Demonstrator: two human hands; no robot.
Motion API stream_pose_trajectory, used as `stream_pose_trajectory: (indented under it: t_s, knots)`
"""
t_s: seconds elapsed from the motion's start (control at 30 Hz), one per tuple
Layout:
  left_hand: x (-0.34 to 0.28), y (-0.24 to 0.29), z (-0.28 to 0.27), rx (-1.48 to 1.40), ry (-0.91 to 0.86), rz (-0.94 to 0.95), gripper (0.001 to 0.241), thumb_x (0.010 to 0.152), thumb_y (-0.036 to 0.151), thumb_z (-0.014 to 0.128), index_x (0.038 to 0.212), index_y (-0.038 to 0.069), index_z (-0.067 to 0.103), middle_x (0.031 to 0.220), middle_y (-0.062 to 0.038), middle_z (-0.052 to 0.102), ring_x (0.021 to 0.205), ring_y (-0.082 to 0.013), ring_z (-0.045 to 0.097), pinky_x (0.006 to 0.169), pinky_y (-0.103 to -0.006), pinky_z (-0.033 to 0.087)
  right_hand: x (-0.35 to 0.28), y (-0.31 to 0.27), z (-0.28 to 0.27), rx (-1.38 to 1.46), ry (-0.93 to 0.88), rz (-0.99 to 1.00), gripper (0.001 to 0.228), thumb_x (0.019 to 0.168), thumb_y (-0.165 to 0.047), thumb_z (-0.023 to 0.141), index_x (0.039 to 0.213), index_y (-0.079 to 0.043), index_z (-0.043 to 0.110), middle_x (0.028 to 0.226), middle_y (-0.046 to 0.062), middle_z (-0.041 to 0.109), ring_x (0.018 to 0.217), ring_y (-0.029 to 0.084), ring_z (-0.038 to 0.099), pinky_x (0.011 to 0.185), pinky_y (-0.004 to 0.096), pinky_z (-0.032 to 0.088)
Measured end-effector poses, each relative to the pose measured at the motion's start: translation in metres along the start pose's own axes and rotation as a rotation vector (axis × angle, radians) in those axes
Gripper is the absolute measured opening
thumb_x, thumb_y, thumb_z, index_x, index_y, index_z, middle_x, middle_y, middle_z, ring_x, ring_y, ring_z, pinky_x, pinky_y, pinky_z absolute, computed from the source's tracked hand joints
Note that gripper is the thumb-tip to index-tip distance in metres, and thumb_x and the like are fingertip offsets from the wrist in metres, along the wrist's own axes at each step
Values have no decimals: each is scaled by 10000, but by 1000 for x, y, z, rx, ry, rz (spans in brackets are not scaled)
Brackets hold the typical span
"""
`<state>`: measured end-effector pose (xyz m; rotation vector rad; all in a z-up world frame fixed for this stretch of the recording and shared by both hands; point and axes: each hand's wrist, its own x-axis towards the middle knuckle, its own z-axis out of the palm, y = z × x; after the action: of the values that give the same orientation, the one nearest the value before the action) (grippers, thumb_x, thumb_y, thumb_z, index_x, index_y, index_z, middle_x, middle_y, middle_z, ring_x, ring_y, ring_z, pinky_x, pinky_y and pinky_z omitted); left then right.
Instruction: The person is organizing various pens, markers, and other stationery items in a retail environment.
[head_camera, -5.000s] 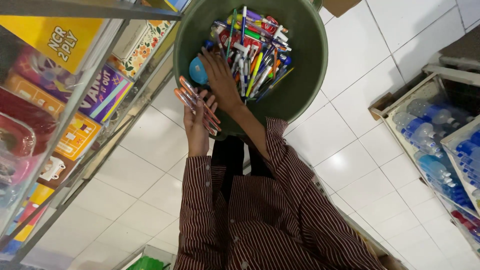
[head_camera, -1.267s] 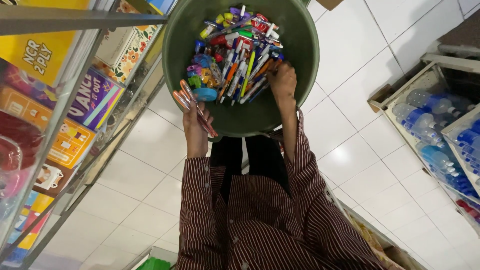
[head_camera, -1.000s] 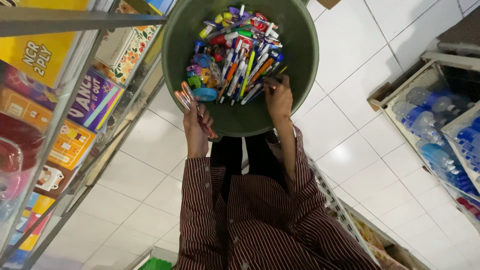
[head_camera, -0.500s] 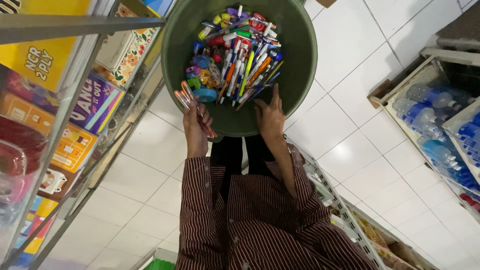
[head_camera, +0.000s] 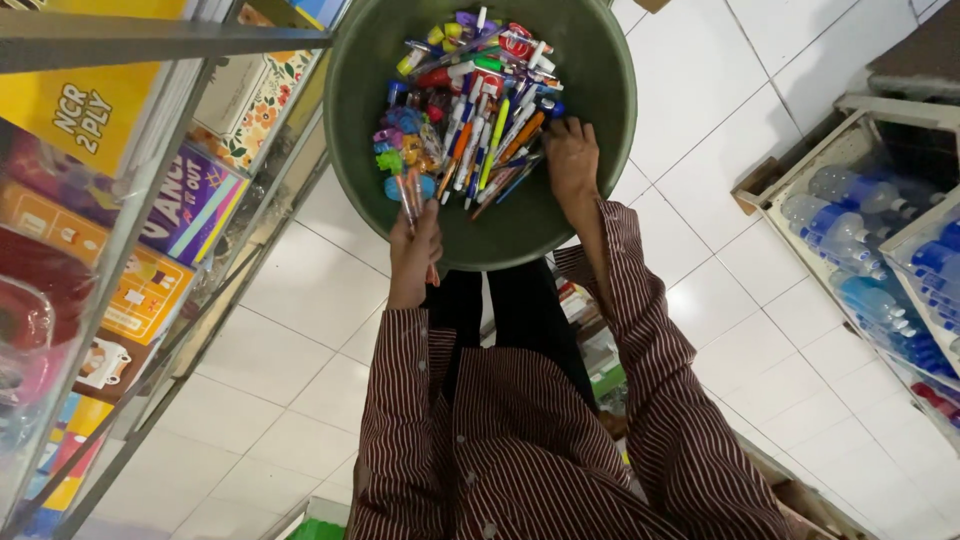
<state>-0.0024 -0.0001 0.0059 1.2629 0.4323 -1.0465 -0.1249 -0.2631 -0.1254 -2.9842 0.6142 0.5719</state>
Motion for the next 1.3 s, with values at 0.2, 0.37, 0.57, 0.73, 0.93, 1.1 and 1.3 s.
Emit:
stream_pose_trajectory:
  t_s: [0.2, 0.37, 0.57, 0.73, 0.93, 1.1, 1.3]
  knots:
    - [15, -36, -16, 192, -55, 7, 292, 1007, 347, 696, 984, 92, 556, 626, 80, 430, 478, -7, 369, 418, -213, 269, 2, 2, -48, -190, -4, -137, 487, 569, -145, 751, 1054, -175, 780, 1106, 1, 691, 1115, 224, 571, 954, 376, 418]
    - [11, -28, -10, 240, -55, 29, 305, 1000, 371, 699, 987, 94, 572, 602, 80, 403, 464, -6, 355, 412, -209, 264, -10, 17, 8, -135, -75, -180, 103, 824, -137, 725, 884, -185, 793, 1082, 19, 725, 1122, 217, 611, 1037, 412, 431]
    - [8, -17, -5, 282, -15, 34, 294, 970, 361, 685, 1065, 91, 617, 598, 95, 412, 452, -7, 360, 394, -215, 257, -47, 6, -37, -51, -161, 122, 57, 801, -183, 802, 817, -137, 772, 813, 98, 743, 809, 260, 734, 738, 385, 559]
    - [20, -42, -21, 416, 6, 53, 344, 1019, 352, 691, 1091, 16, 668, 655, 62, 487, 528, -22, 421, 464, -229, 328, -85, 6, -167, 81, -546, 404, 226, 819, -323, 858, 877, -119, 781, 783, 93, 781, 702, 245, 744, 681, 409, 576]
    - [14, -22, 0, 321, -305, 76, 492, 992, 484, 648, 1173, 27, 646, 1034, -128, 756, 853, -92, 744, 777, -235, 606, -78, 0, -253, 664, -415, 31, 211, 824, -311, 808, 966, -156, 807, 926, 0, 784, 864, 236, 735, 744, 366, 549]
    - [20, -37, -8, -57, -553, -387, 667, 994, 733, 459, 995, 72, 547, 871, -162, 664, 649, -180, 669, 429, -258, 460, -66, -10, -270, 837, -270, -341, 279, 817, -158, 750, 1084, -91, 791, 1106, 63, 754, 964, 275, 718, 798, 365, 574]
    - [16, -23, 23, 138, -417, -426, 674, 921, 737, 432, 947, 84, 595, 766, -60, 588, 655, -129, 671, 512, -233, 517, -61, -26, -267, 783, -222, -478, 271, 857, -80, 725, 1121, -70, 781, 1204, 85, 724, 1073, 304, 695, 897, 387, 575]
